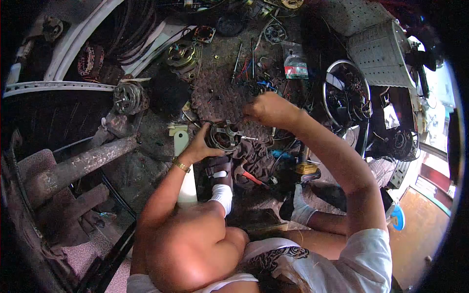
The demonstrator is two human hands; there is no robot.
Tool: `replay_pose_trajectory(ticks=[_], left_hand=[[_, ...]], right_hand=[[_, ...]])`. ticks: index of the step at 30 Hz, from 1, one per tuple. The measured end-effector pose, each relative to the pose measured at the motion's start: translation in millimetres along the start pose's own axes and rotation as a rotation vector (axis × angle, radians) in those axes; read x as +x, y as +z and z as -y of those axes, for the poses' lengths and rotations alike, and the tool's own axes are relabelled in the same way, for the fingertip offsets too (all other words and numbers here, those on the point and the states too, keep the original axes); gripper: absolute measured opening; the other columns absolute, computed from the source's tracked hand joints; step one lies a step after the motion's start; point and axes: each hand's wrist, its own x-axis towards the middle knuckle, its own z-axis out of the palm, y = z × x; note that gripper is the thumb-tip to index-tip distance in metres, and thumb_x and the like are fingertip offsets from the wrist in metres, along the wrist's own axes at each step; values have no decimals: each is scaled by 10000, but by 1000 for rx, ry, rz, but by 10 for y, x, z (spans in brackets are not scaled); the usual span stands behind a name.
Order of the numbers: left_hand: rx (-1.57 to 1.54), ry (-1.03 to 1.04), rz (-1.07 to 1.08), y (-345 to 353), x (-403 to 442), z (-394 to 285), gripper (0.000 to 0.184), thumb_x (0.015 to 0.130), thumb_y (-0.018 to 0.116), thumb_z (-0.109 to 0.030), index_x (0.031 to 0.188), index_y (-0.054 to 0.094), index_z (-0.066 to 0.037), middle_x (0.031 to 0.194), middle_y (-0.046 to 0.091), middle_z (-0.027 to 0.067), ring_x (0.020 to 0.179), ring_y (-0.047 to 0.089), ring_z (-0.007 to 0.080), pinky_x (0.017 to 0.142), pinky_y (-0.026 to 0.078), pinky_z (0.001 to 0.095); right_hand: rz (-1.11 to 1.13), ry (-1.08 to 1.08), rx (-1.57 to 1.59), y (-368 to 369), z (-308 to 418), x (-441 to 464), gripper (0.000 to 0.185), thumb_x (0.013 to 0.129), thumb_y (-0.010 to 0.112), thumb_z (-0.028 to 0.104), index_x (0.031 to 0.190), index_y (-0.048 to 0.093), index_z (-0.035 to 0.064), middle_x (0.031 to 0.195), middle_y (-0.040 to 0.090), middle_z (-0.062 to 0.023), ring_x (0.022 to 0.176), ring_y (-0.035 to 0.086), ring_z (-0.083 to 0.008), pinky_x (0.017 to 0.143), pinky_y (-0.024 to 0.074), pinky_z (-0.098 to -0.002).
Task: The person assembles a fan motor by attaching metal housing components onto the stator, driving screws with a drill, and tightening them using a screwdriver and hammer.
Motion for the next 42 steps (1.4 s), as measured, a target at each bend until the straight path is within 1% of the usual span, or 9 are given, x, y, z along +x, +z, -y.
replay_pose_trajectory(ticks=[3, 5, 9, 13, 30, 33, 36, 40, 42], left_hand=[[-19, 98, -21, -16, -30, -44, 1048, 541, 832, -327, 1344, 276, 51, 1304, 423, 160, 1229, 394, 245, 1032, 304, 341], [-400, -78, 50, -7, -108, -405, 932, 593, 774, -416, 1306, 358, 16, 1282, 459, 137, 1211, 421, 225, 1028, 313, 361], [-1163, -267, 103, -5, -38, -239, 657, 759, 612, -505, 1228, 482, -63, 1123, 587, 132, 1008, 585, 267, 877, 479, 398], [-1311, -323, 9, 25, -38, -354, 648, 819, 442, -582, 1229, 489, -82, 1162, 566, 165, 1017, 574, 379, 751, 521, 488], [-1643, -320, -153, 222, 8, -796, 625, 816, 450, -596, 1163, 543, -84, 1095, 602, 136, 974, 588, 343, 765, 551, 424], [-1599, -272, -149, 207, -7, -820, 618, 815, 454, -597, 1154, 549, -89, 1098, 601, 134, 966, 592, 333, 771, 552, 419], [-1594, -279, -202, 181, -23, -864, 611, 817, 454, -599, 1146, 553, -94, 1103, 597, 131, 963, 593, 326, 790, 545, 427], [-1643, -254, -237, 149, 11, -828, 598, 827, 441, -593, 1139, 553, -96, 1108, 593, 127, 970, 592, 311, 820, 532, 436], [-1561, -248, -183, 129, -9, -816, 578, 842, 419, -578, 1129, 555, -95, 1107, 592, 126, 973, 593, 296, 835, 521, 447]], right_hand=[[75, -37, -61, -48, 18, 17, 211, 744, 656, 177, 892, 583, 46, 712, 613, -148, 710, 613, -347, 608, 489, -421], [-498, 176, 309, 189, 7, -11, 266, 803, 637, 196, 982, 518, 38, 780, 603, -166, 723, 604, -361, 614, 485, -413], [-152, 774, 481, 1315, 398, -697, 261, 859, 528, 235, 871, 520, -26, 750, 590, -250, 722, 577, -450, 619, 469, -499], [42, 730, 377, 2402, 1093, -1289, 352, 769, 604, 211, 1050, 485, 37, 1019, 541, -190, 878, 562, -397, 696, 489, -457], [47, 773, -58, 2590, 1399, -1141, 215, 781, 503, 102, 979, 467, 27, 957, 519, -142, 874, 544, -326, 760, 451, -457], [23, 676, 211, 2392, 1201, -1210, 357, 745, 601, 137, 1049, 476, -3, 1032, 531, -164, 941, 544, -363, 811, 449, -435], [-30, 688, 1170, 2198, 1088, -1234, 517, 756, 704, 195, 1174, 475, -5, 1053, 579, -112, 957, 562, -261, 840, 444, -368], [-159, 625, 1139, 1971, 1080, -1189, 393, 793, 670, 157, 1127, 506, 31, 923, 594, -40, 831, 561, -200, 770, 458, -343], [-34, 806, 1078, 1955, 980, -1216, 443, 799, 650, 168, 1173, 471, 14, 889, 625, -188, 806, 624, -255, 735, 470, -350]])
